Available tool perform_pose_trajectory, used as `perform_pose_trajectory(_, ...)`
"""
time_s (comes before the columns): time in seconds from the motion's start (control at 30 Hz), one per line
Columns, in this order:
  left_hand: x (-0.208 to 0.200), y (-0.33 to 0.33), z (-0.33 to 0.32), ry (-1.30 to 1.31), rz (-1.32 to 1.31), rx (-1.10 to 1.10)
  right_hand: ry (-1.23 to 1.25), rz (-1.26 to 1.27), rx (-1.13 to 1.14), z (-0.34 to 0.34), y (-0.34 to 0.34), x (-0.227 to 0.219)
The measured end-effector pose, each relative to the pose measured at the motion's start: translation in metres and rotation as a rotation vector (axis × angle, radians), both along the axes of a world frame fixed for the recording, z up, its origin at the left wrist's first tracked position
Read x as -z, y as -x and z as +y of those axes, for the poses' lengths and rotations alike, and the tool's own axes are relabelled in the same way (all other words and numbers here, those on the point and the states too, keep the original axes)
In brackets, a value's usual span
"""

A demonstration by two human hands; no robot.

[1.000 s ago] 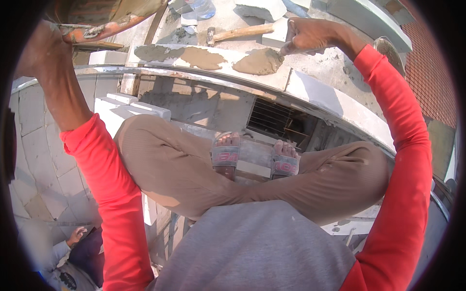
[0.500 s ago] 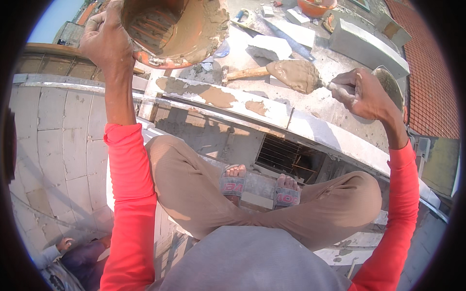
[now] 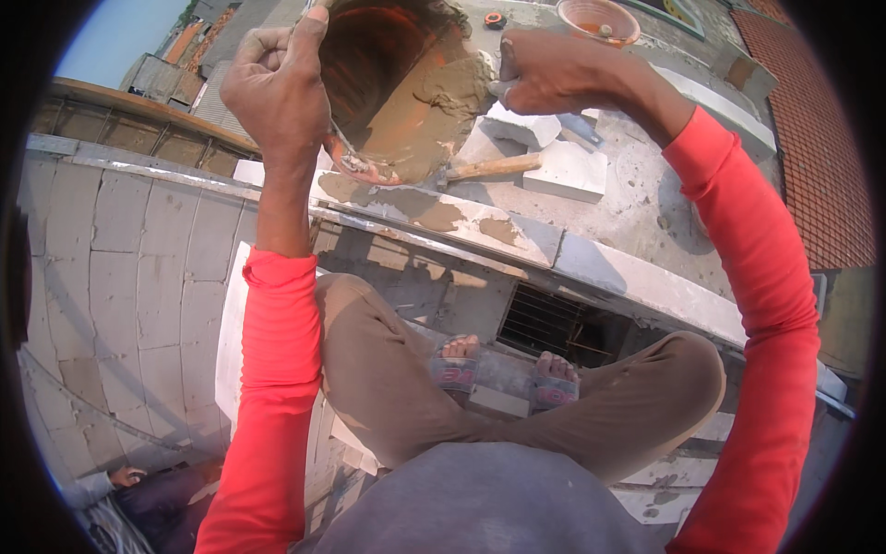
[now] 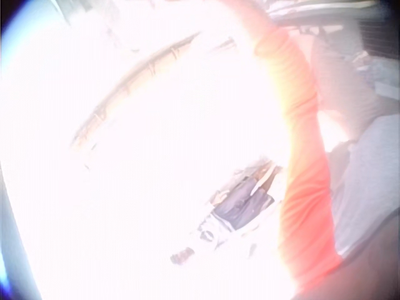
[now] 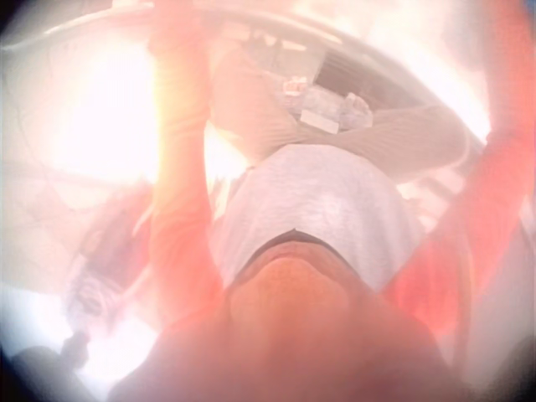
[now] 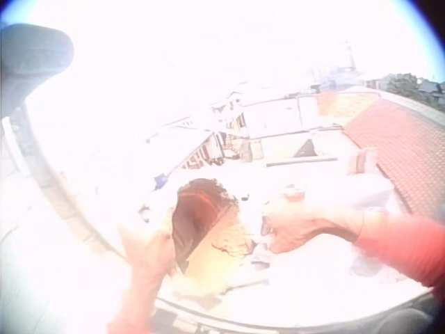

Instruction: The person scoops mortar from a bucket with a trowel and spreads it onto a white block on a rooftop. They then measure the block with a tape measure and mark it with a pencil before placing the block into a wall opening.

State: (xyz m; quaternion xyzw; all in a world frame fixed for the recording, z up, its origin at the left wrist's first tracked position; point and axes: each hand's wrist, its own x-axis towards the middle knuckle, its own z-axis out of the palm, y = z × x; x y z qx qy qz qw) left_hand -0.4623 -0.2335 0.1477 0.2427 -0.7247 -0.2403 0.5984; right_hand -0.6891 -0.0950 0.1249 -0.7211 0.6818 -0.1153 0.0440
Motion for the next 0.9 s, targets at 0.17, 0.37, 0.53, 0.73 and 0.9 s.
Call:
perform_pose_trajectory(0.17, 0.008, 0.005, -0.001, 0.050, 0.064, 0.059, -0.467, -0.461, 0.061, 0.007, 0.013, 0.002)
perform_pose_trajectory(0.37, 0.044, -0.020, -0.039, 0.200, -0.081, 0.042, -0.581, -0.831, -0.002, 0.031, 0.006, 0.016)
perform_pose_trajectory(0.53, 0.052, -0.045, -0.101, 0.428, 0.031, -0.172, 0.015, -0.380, -0.116, 0.086, -0.035, 0.038)
perform_pose_trajectory(0.73, 0.048, -0.063, -0.109, 0.339, -0.087, -0.250, -0.156, -0.031, -0.090, 0.126, -0.069, 0.154)
perform_pose_trajectory(0.9, 0.042, -0.063, -0.102, 0.323, -0.092, -0.253, -0.223, 0.017, -0.120, 0.126, -0.069, 0.183)
